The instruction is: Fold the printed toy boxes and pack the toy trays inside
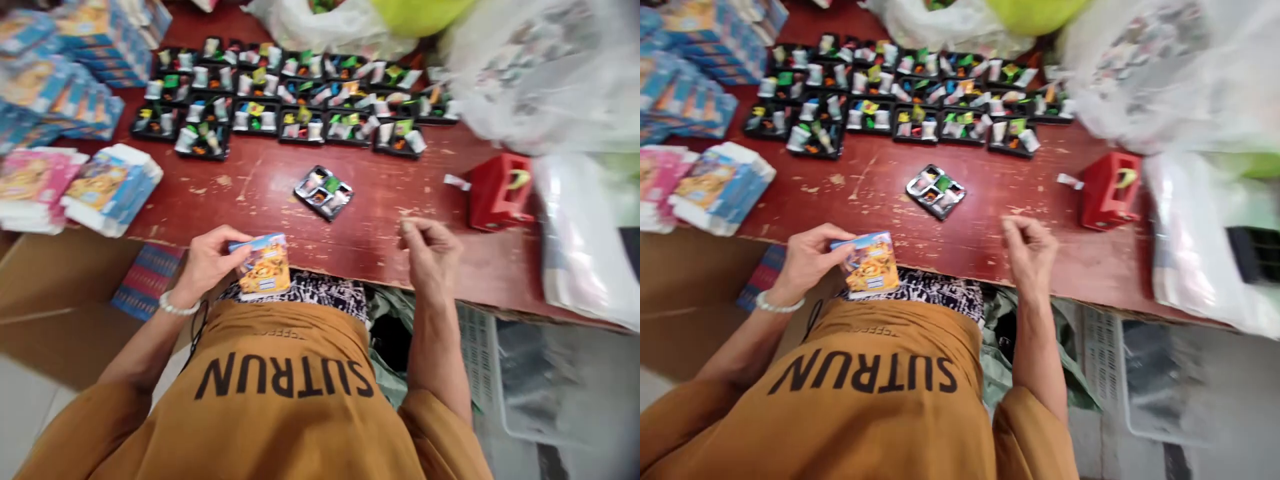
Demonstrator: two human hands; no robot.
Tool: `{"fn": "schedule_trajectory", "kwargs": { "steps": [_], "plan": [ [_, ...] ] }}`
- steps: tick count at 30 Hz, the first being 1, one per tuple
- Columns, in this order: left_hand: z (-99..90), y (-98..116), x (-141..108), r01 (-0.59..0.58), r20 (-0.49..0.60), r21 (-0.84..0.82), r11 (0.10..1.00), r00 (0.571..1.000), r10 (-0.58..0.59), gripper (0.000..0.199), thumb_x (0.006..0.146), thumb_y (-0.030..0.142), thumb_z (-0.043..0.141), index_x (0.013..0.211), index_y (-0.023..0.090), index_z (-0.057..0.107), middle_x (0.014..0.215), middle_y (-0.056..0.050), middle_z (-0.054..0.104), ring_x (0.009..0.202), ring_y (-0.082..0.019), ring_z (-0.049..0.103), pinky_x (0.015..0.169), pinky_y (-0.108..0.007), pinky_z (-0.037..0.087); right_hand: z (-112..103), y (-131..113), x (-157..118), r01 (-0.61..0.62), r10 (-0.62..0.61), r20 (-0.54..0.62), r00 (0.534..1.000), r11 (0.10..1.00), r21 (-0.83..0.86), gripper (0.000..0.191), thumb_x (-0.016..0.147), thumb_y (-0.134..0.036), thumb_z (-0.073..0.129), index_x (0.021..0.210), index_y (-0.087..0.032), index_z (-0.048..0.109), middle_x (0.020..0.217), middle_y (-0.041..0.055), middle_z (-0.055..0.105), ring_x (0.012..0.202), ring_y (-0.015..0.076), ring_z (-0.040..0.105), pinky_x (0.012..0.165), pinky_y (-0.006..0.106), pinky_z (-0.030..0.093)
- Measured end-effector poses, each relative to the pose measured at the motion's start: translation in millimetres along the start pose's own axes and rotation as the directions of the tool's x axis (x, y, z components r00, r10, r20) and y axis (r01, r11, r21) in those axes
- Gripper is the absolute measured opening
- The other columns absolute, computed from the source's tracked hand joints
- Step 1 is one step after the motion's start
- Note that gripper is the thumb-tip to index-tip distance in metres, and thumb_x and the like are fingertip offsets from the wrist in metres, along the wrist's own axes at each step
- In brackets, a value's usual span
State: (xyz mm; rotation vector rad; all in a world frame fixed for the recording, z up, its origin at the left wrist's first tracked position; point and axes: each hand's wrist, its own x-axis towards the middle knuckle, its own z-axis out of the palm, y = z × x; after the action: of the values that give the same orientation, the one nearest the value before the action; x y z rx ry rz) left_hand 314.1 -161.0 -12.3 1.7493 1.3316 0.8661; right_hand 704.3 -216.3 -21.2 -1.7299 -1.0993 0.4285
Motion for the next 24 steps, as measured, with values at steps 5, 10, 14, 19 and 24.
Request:
{"fn": "schedule_trajectory", "kwargs": {
  "steps": [5,10,14,19,24],
  "plan": [
    [-2.6,18.0,-7.2,-0.176,-0.002,0.118,0.977,0.984,0.178,0.011,0.09,0.021,0.072,0.1,0.019,0.078,0.09,-0.003,0.078,0.071,-0.012,0.07,0.06,-0.022,0.052,102.0,-92.7,-60.6,-0.334,-0.051,0.629,0.776,0.813,0.478,0.03,0.085,-0.047,0.085,0.106,-0.026,0.083,0.084,0.0014,0.078,0.068,0.0144,0.067,0.064,0.03,0.058],
    [-0.7,14.1,-23.3,-0.247,-0.045,0.123,0.961,0.966,0.254,0.033,0.091,0.016,0.072,0.123,0.021,0.067,0.102,-0.002,0.08,0.079,-0.012,0.076,0.067,-0.021,0.058,138.7,-108.6,-72.8,-0.494,-0.039,0.748,0.662,0.728,0.475,0.082,0.077,-0.049,0.092,0.149,-0.027,0.057,0.071,-0.0059,0.072,0.053,0.0113,0.056,0.05,0.026,0.05],
    [-3.0,15.3,-27.4,-0.376,-0.022,0.153,0.914,0.923,0.384,0.037,0.097,0.014,0.066,0.133,0.022,0.063,0.114,-0.005,0.079,0.092,-0.015,0.076,0.08,-0.025,0.061,139.3,-108.5,-79.9,-0.472,0.012,0.701,0.713,0.748,0.467,0.078,0.079,-0.052,0.09,0.14,-0.025,0.05,0.072,-0.0063,0.071,0.056,0.012,0.06,0.05,0.024,0.048],
    [-9.3,21.3,-23.4,-0.411,0.143,0.177,0.894,0.91,0.39,0.03,0.105,0.016,0.054,0.131,0.019,0.069,0.11,-0.008,0.077,0.099,-0.018,0.074,0.093,-0.032,0.06,141.3,-106.5,-88.9,-0.404,0.019,0.693,0.721,0.824,0.397,0.067,0.085,-0.057,0.083,0.133,-0.026,0.049,0.074,-0.0054,0.072,0.052,0.0131,0.06,0.049,0.026,0.048],
    [-18.6,16.7,-23.2,-0.269,0.14,0.08,0.96,0.956,0.257,0.026,0.104,0.025,0.06,0.125,0.02,0.074,0.108,-0.006,0.078,0.093,-0.017,0.074,0.087,-0.029,0.06,137.3,-100.4,-85.6,0.015,-0.023,0.642,0.766,1.0,0.018,0.06,0.093,-0.053,0.076,0.141,-0.022,0.055,0.074,-0.0018,0.071,0.065,0.0193,0.067,0.066,0.033,0.052]
  ]
}}
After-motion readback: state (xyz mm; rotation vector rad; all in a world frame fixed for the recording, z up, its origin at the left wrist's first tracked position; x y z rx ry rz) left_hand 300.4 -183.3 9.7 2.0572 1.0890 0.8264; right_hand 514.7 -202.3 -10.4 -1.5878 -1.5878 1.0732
